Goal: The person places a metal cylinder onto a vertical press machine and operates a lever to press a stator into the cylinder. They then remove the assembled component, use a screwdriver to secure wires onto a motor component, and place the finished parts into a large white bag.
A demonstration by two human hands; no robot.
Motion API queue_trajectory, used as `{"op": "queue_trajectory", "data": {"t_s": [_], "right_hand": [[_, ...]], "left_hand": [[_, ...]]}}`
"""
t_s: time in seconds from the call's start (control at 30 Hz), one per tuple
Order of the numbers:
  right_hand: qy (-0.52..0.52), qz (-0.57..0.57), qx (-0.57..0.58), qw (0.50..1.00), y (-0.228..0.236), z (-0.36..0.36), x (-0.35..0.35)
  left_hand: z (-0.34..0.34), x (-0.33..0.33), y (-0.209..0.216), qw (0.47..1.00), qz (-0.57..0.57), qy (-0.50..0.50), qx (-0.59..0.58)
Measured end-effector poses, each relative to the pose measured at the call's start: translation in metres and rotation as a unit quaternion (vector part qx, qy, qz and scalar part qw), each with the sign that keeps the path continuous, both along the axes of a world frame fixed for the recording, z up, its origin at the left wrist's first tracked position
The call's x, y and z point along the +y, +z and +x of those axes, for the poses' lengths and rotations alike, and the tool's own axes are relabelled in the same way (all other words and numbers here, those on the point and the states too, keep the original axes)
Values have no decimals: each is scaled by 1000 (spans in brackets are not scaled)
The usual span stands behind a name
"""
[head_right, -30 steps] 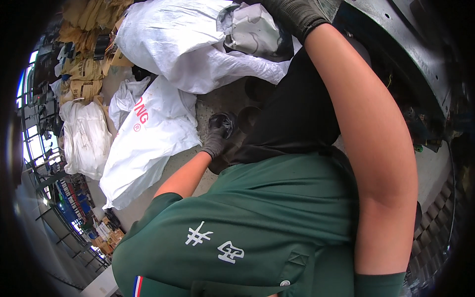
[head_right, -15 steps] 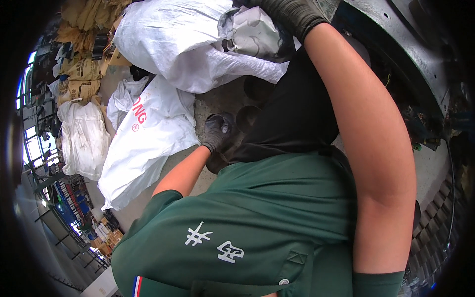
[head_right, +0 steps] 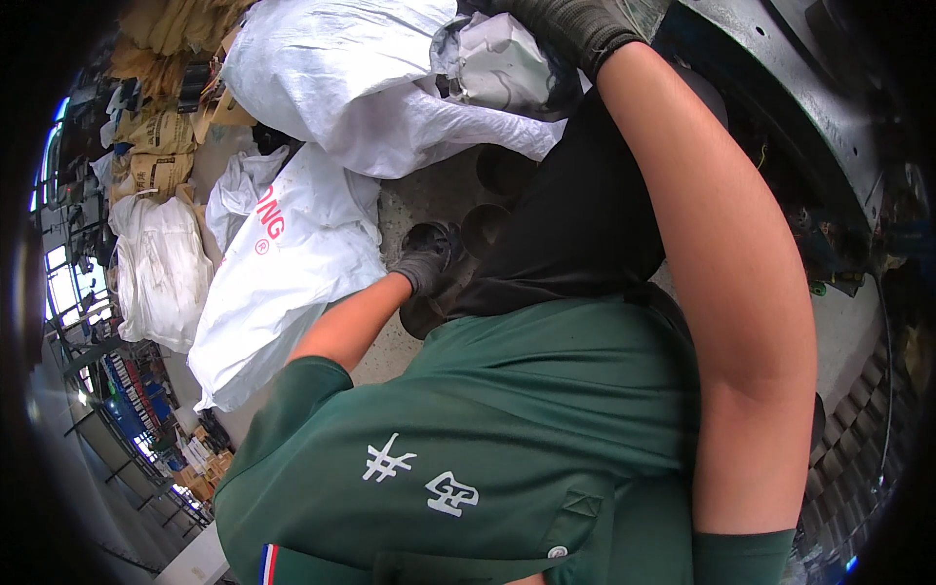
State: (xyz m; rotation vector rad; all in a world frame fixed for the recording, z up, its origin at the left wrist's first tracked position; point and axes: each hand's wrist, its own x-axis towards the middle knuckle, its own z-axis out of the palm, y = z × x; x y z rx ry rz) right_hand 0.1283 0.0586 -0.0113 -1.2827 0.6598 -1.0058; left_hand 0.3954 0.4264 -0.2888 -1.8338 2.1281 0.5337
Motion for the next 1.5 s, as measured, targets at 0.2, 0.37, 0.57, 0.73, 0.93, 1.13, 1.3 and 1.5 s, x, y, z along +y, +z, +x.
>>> {"op": "queue_trajectory", "data": {"t_s": [0.2,0.37,0.57,0.73,0.93,1.13,1.3,1.5], "right_hand": [[46,-71,75,994,-20,-14,-22],[39,-78,123,989,-17,-14,-13],[57,1,-31,998,-10,-11,-4],[11,-52,151,987,-16,-13,-10],[33,-64,150,986,-23,-7,-13],[21,19,60,998,-22,-17,-9],[30,18,61,998,-10,-10,-3],[57,84,-43,994,-10,-16,-1]], "left_hand": [[-38,-78,92,915,371,-144,-62],[22,-75,61,944,285,-118,114],[33,-89,62,997,65,45,-7],[-14,-51,35,992,0,121,27],[-37,-26,-10,987,-107,64,-104],[6,-72,46,978,-14,160,134],[60,-61,53,956,38,257,137],[51,-81,99,931,0,262,255]]}}
